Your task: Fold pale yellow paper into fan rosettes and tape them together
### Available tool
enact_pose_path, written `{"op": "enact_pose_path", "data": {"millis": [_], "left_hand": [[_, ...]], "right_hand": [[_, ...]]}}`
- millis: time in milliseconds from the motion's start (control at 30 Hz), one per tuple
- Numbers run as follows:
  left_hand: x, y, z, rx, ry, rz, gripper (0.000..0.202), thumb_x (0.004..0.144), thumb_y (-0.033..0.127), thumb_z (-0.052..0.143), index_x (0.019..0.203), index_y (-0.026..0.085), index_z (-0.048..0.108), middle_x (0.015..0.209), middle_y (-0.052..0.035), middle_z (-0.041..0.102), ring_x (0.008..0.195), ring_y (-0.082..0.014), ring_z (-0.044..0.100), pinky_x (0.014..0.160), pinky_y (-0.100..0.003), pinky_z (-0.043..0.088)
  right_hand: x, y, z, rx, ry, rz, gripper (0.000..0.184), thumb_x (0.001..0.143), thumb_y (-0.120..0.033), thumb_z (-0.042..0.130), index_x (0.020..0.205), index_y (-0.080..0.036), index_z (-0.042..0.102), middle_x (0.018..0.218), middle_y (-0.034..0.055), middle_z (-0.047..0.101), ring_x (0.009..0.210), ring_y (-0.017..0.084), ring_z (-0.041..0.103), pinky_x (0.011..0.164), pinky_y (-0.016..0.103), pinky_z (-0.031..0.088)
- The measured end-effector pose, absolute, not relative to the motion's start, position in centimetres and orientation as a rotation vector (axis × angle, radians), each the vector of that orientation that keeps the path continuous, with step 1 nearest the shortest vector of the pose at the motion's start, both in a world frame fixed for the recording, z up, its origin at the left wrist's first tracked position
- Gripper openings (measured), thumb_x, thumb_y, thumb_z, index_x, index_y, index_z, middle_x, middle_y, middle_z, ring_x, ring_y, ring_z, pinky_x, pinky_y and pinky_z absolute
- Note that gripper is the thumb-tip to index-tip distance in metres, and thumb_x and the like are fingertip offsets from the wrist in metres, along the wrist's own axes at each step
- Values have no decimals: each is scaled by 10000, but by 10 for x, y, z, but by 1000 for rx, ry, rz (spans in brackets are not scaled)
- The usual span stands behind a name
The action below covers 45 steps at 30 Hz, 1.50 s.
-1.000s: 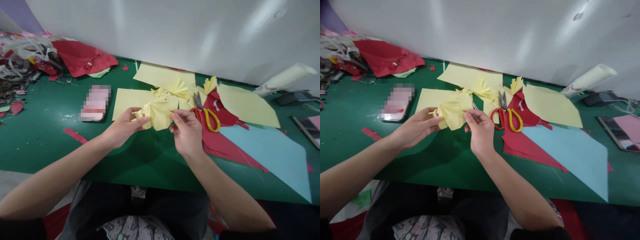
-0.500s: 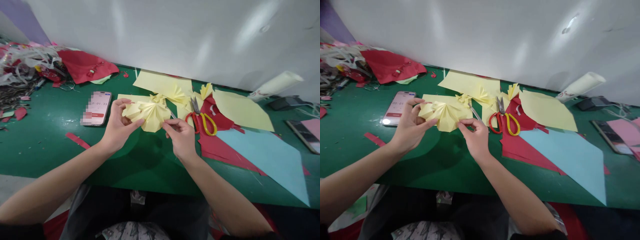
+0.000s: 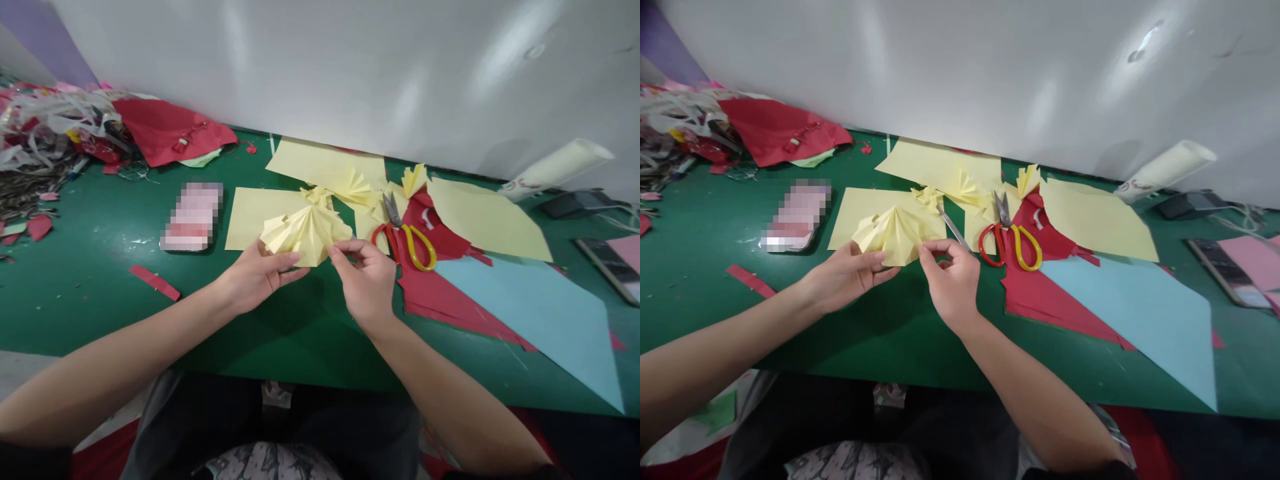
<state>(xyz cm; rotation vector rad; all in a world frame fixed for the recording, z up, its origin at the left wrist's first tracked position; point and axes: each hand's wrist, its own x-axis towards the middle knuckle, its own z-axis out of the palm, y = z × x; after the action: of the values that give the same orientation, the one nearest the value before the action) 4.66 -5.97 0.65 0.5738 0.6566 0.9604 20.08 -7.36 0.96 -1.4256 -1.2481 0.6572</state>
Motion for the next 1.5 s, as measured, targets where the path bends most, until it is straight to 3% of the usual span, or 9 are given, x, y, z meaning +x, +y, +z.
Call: {"op": "enact_pose_path", "data": {"millis": [267,467,700,967,1267,1500], "left_hand": [[59,-68,-2,717,693,1043,417,644,122,700,1037,179,574,1011,-42,643,955,-171,598,819,-246,497],[61,-68,1,724,710,1120,537,641,121,705,1128,212,500,1031,-34,635,917,-159,613,794,-243,506],[58,-65,-1,593,745,1131,507,650,75,676,1090,220,472,1030,-30,616,901,-141,612,755,-236,507],[57,-67,0,710,673,1022,426,660,144,693,1050,223,539,1021,-27,617,951,-173,584,739,-252,502],[57,-67,0,700,715,1052,509,681,127,664,1146,241,491,1069,-33,605,990,-172,570,805,-261,478],[57,-66,0,759,715,1082,488,687,128,668,1144,186,507,1055,-56,619,1025,-181,564,845,-258,473]], "right_hand": [[193,-81,5,-1403,-1303,658,66,692,-254,602,682,-190,588,661,-9,611,570,93,553,468,214,451],[189,-87,5,-1368,-1399,620,29,713,-217,581,695,-201,565,674,-17,594,596,89,545,480,206,446],[192,-85,6,-1256,-1378,609,37,741,-206,559,735,-213,524,711,-15,569,640,92,541,487,199,452],[192,-83,5,-1310,-1409,537,5,735,-215,584,731,-219,584,712,-22,627,641,89,582,496,195,461],[191,-86,6,-1375,-1445,476,40,729,-246,594,733,-212,613,704,-10,659,638,101,606,499,206,475],[190,-86,7,-1409,-1451,481,102,717,-269,607,777,-202,654,739,4,687,646,105,622,496,197,478]]}}
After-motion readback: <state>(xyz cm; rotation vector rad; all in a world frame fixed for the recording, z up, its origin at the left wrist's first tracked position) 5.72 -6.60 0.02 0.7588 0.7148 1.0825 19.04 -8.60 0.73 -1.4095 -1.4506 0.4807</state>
